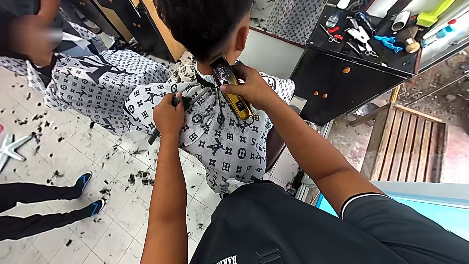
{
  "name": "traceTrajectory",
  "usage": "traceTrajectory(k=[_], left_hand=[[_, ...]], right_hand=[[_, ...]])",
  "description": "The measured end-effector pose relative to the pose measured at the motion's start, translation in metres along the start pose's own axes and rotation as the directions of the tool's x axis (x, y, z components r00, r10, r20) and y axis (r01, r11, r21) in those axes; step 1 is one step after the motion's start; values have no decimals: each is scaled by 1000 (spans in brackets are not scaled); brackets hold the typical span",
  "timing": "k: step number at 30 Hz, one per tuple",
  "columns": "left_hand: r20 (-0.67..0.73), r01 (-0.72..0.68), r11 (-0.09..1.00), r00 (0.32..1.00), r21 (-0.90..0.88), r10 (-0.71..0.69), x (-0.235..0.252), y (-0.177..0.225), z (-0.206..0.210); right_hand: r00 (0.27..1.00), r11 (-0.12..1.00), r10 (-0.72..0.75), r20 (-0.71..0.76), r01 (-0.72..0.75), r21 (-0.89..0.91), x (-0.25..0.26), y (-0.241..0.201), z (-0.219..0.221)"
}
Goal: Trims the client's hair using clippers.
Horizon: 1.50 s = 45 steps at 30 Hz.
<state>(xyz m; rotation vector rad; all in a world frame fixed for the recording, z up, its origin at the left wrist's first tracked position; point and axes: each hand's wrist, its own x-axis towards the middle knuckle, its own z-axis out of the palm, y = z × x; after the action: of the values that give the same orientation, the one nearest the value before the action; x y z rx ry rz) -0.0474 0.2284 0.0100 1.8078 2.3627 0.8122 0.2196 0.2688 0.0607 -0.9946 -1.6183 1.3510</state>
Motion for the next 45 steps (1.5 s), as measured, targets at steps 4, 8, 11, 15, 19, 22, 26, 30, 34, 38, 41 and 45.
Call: traceTrajectory(k=[4, 8, 11, 15, 19, 22, 26, 30, 34, 38, 41, 45], left_hand=[[-4, -6, 1000, 1000, -5, 6, -1, 0, -1], [12, 6, 1000, 1000, 0, -6, -1, 1, -2], [6, -3, 1000, 1000, 2, 3, 0, 1, -1], [4, 7, 1000, 1000, 1, -7, 0, 0, 0], [2, 1, 1000, 1000, 12, -1, 0, -1, 0], [10, 3, 1000, 1000, 18, -3, 1, -2, 0], [9, 4, 1000, 1000, -4, -4, 0, 0, -1], [3, -2, 1000, 1000, -2, 2, 0, -1, 0], [3, -2, 1000, 1000, 5, 2, 0, 0, 0], [6, -11, 1000, 1000, 5, 11, 0, 0, 0], [-7, -10, 1000, 1000, 4, 10, 0, -1, 1], [1, -7, 1000, 1000, 1, 7, 0, 0, 1]], right_hand=[[998, 998, -56, -11, 56, 23, 0, 0, -2], [997, 997, -75, -10, 75, -14, 1, -1, -3], [995, 990, -102, -1, 101, 99, -1, 3, -3], [975, 907, 178, 134, -215, 361, -18, 6, 5], [973, 941, 224, 62, -232, 246, -15, 0, 3], [987, 957, 148, 58, -158, 244, -9, -13, -9], [999, 992, 13, -44, -18, -124, -2, -19, -22], [998, 958, -3, -70, -18, -286, -1, -22, -26], [997, 952, -20, -71, -2, -305, -2, -22, -25], [995, 945, -70, -66, 45, -324, -1, -21, -23], [998, 955, -37, -53, 19, -297, -2, -22, -25], [993, 949, -101, -52, 81, -305, -1, -23, -25]])
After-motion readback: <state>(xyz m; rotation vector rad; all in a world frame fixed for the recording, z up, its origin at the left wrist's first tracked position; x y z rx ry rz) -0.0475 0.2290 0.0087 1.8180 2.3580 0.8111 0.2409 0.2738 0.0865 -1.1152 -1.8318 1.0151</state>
